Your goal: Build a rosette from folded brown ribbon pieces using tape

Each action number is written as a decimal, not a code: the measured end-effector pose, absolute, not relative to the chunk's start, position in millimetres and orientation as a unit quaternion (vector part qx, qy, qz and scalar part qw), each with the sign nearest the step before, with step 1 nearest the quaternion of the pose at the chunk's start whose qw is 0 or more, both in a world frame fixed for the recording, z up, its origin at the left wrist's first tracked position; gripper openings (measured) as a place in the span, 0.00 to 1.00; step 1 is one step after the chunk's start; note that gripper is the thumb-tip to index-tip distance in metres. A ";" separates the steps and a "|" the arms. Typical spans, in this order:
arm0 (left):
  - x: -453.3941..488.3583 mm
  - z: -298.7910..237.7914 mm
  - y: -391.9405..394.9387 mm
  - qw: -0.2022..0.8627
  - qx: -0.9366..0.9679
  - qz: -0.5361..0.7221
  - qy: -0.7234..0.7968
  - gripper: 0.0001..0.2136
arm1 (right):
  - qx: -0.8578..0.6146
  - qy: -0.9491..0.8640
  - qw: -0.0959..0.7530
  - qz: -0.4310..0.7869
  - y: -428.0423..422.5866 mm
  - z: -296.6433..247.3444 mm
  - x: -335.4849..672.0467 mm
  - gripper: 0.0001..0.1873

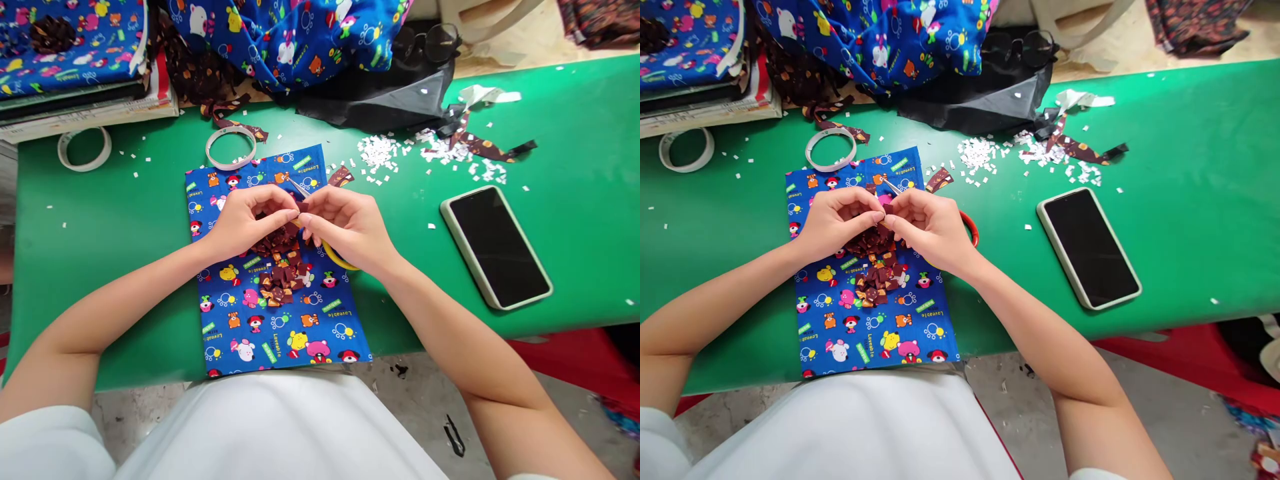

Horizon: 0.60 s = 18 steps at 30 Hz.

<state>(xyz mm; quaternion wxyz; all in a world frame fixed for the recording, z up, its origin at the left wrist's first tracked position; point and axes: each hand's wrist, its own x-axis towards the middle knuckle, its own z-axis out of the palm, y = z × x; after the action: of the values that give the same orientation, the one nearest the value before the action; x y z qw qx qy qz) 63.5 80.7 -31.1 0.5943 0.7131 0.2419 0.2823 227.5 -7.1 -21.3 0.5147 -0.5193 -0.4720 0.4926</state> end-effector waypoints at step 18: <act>64.3 -32.8 81.6 0.549 0.729 0.339 0.226 0.12 | -0.583 -0.617 0.458 0.265 -9.0 -31.1 224.5 0.06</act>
<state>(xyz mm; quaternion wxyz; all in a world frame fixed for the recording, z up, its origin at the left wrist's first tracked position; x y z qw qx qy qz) 64.3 81.6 -32.8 0.5494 0.7292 0.2264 0.3394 224.5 -9.0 -31.1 0.4579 -0.5829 -0.6166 0.2654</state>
